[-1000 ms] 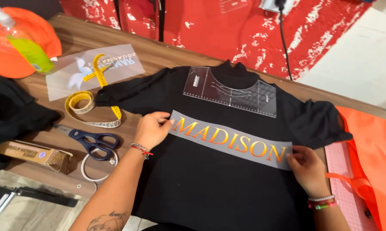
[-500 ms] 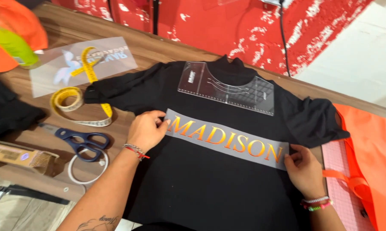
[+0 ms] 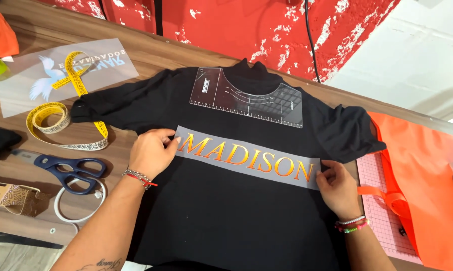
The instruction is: The person cuts a 'MADISON' vinyl decal with scissors, then places it on a black t-shirt. They use a measuring tape and a clear ruler to align and measure the decal's position on the shirt.
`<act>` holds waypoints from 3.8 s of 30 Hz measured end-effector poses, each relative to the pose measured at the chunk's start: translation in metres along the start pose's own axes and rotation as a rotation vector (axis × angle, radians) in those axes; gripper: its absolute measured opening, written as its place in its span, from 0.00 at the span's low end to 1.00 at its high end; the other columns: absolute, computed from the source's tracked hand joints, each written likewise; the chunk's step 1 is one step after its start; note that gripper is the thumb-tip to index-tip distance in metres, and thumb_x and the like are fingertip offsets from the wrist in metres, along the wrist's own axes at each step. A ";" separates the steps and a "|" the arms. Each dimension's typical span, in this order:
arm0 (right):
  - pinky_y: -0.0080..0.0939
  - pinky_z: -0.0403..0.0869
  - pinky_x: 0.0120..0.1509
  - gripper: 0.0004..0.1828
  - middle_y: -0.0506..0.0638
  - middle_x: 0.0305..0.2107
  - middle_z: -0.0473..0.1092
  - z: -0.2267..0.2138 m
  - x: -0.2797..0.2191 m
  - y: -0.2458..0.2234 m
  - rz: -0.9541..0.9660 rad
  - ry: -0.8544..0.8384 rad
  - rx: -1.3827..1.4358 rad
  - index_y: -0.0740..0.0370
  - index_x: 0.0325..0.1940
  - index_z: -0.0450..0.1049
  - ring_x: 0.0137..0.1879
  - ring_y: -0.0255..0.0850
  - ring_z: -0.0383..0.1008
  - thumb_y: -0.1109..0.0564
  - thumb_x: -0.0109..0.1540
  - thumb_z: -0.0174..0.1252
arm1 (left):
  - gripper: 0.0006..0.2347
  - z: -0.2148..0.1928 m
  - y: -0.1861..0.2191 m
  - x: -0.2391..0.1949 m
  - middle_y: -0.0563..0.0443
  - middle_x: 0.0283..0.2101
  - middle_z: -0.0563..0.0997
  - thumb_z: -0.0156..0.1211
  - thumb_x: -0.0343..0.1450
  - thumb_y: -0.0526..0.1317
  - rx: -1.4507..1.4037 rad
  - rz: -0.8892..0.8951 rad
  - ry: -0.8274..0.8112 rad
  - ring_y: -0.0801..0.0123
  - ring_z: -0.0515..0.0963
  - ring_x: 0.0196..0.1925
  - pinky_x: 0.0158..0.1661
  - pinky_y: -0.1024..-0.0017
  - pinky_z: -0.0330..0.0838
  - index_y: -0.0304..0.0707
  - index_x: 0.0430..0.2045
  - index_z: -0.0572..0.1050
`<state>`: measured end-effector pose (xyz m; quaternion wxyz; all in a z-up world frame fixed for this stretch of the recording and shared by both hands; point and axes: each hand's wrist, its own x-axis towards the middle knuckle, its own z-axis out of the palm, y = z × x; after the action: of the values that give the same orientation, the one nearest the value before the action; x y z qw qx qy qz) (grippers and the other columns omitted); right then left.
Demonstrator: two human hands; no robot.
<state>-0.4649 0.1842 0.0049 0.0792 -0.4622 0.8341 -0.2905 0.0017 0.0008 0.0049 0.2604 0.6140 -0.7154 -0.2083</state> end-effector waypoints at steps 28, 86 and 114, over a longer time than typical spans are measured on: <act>0.38 0.74 0.40 0.20 0.48 0.30 0.78 0.004 0.001 -0.010 -0.020 0.092 0.057 0.56 0.55 0.79 0.35 0.39 0.78 0.54 0.59 0.68 | 0.10 0.004 0.000 0.002 0.58 0.30 0.84 0.67 0.68 0.46 0.013 0.081 0.111 0.57 0.85 0.39 0.42 0.59 0.80 0.51 0.40 0.85; 0.69 0.60 0.71 0.60 0.45 0.79 0.46 0.034 -0.068 -0.039 -0.596 -0.133 -0.561 0.35 0.81 0.44 0.83 0.55 0.46 0.20 0.48 0.54 | 0.12 -0.040 -0.036 0.010 0.37 0.38 0.84 0.60 0.70 0.42 0.117 -0.029 0.119 0.37 0.82 0.42 0.42 0.45 0.74 0.43 0.45 0.73; 0.56 0.75 0.49 0.22 0.53 0.40 0.76 -0.067 -0.012 0.073 -0.383 0.005 -0.540 0.52 0.56 0.79 0.47 0.56 0.74 0.61 0.59 0.53 | 0.18 -0.028 -0.071 0.018 0.39 0.49 0.77 0.66 0.67 0.33 0.102 0.335 0.173 0.46 0.78 0.51 0.54 0.54 0.73 0.35 0.52 0.81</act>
<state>-0.5381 0.2510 0.0171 -0.1041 -0.6141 0.7792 -0.0695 0.0719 -0.0277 -0.0157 0.3204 0.5143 -0.7922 -0.0720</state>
